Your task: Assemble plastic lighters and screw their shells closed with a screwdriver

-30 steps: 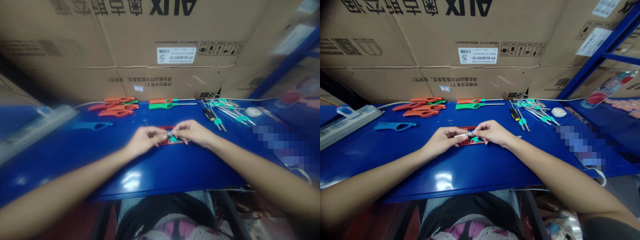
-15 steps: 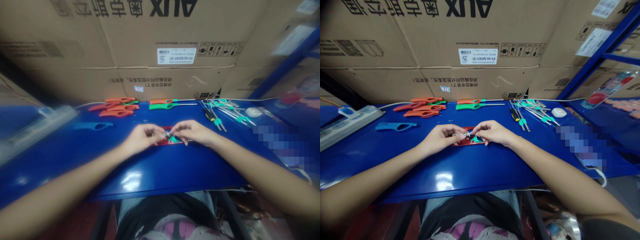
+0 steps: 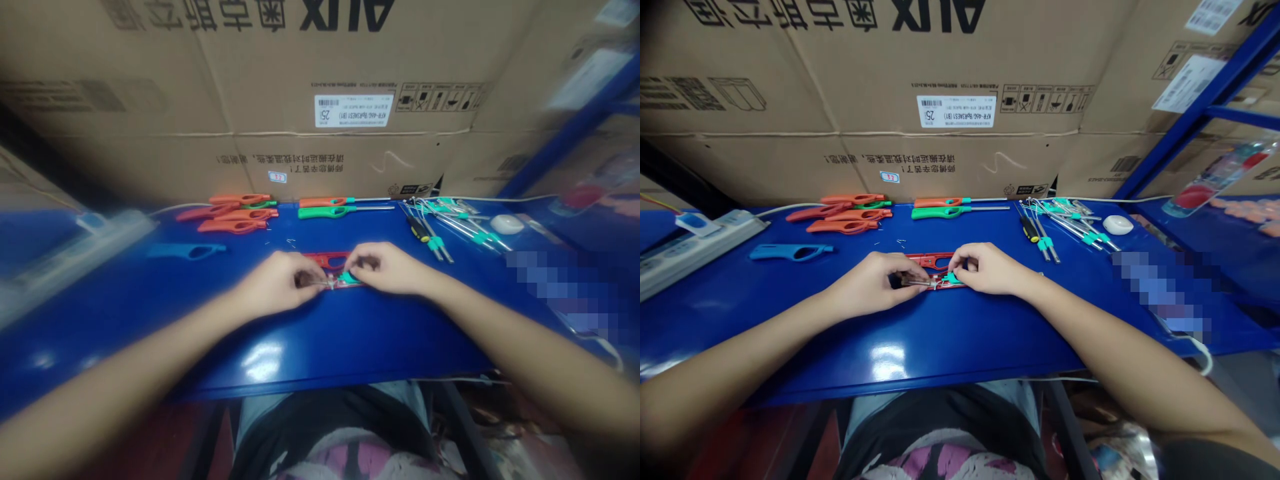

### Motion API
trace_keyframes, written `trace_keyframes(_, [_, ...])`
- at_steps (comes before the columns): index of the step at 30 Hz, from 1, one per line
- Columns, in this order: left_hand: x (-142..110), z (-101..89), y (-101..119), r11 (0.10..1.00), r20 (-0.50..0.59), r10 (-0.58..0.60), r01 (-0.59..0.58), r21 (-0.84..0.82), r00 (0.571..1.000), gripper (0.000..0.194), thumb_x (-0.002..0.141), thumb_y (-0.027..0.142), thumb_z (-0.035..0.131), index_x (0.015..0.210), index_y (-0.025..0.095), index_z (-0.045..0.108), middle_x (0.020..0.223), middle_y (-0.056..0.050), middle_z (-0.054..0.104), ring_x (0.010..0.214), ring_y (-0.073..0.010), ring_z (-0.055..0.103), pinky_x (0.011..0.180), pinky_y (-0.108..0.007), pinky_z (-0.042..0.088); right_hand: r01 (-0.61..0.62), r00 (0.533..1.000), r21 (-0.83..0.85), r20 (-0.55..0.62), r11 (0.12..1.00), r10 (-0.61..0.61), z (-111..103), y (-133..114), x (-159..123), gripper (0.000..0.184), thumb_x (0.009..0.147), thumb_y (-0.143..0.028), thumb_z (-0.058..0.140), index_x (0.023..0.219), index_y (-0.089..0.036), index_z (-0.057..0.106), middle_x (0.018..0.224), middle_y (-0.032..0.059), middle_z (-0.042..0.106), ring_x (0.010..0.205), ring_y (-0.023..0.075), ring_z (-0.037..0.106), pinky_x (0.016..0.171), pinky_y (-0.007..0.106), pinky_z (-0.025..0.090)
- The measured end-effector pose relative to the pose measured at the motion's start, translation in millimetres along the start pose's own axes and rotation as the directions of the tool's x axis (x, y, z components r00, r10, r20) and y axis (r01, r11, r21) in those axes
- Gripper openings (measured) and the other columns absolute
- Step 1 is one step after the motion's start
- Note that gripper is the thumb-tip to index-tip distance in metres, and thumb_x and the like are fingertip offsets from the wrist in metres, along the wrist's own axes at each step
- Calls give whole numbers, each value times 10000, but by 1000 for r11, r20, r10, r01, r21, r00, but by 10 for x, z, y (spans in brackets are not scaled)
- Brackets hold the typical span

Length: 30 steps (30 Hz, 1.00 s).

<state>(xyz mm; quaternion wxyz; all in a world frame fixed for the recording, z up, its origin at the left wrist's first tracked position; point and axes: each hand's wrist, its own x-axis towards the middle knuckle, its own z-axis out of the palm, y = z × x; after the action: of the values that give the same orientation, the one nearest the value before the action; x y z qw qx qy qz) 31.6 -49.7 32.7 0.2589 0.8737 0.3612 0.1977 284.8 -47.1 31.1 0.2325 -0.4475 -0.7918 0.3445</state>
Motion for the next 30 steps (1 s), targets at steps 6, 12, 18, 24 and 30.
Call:
trace_keyframes(6, [13, -11, 6, 985, -24, 119, -115, 125, 993, 126, 853, 210, 697, 956, 199, 769, 914, -41, 746, 890, -206, 632, 819, -324, 488, 257, 966, -234, 87, 938, -244, -76, -24, -60, 146, 872, -169, 614, 978, -157, 713, 880, 39, 665, 701, 122, 555, 666, 251, 426])
trace_keyframes(12, [16, 11, -12, 993, -11, 81, -80, 92, 997, 121, 871, 206, 686, 958, 196, 770, 899, -33, 732, 809, -168, 623, 753, -283, 480, 297, 954, -388, 168, 873, -250, -157, -50, -100, 172, 927, -217, 586, 1060, -186, 691, 1030, 59, 672, 846, 165, 616, 728, 273, 449])
trace_keyframes(18, [1, 35, -25, 998, -18, 43, -42, 41, 999, 142, 876, 235, 675, 967, 184, 771, 863, -31, 714, 673, -123, 586, 649, -241, 468, 306, 949, -439, 207, 845, -236, -188, -68, -112, 182, 938, -241, 580, 1086, -202, 679, 1040, 58, 674, 845, 173, 626, 709, 276, 447])
trace_keyframes(24, [4, 18, -6, 999, -21, 34, -33, 20, 999, 169, 879, 199, 646, 982, 185, 779, 896, -42, 736, 678, -127, 609, 682, -251, 495, 313, 945, -435, 228, 844, -233, -211, -79, -123, 183, 926, -259, 611, 1085, -198, 677, 1030, 61, 682, 850, 180, 631, 719, 282, 451])
trace_keyframes(30, [17, 8, -25, 1000, 0, 11, -11, 0, 1000, 157, 878, 232, 674, 982, 197, 787, 939, -47, 759, 713, -139, 638, 717, -255, 512, 318, 942, -421, 244, 850, -231, -200, -53, -117, 215, 938, -265, 602, 1124, -190, 679, 1057, 66, 700, 859, 181, 632, 716, 281, 450])
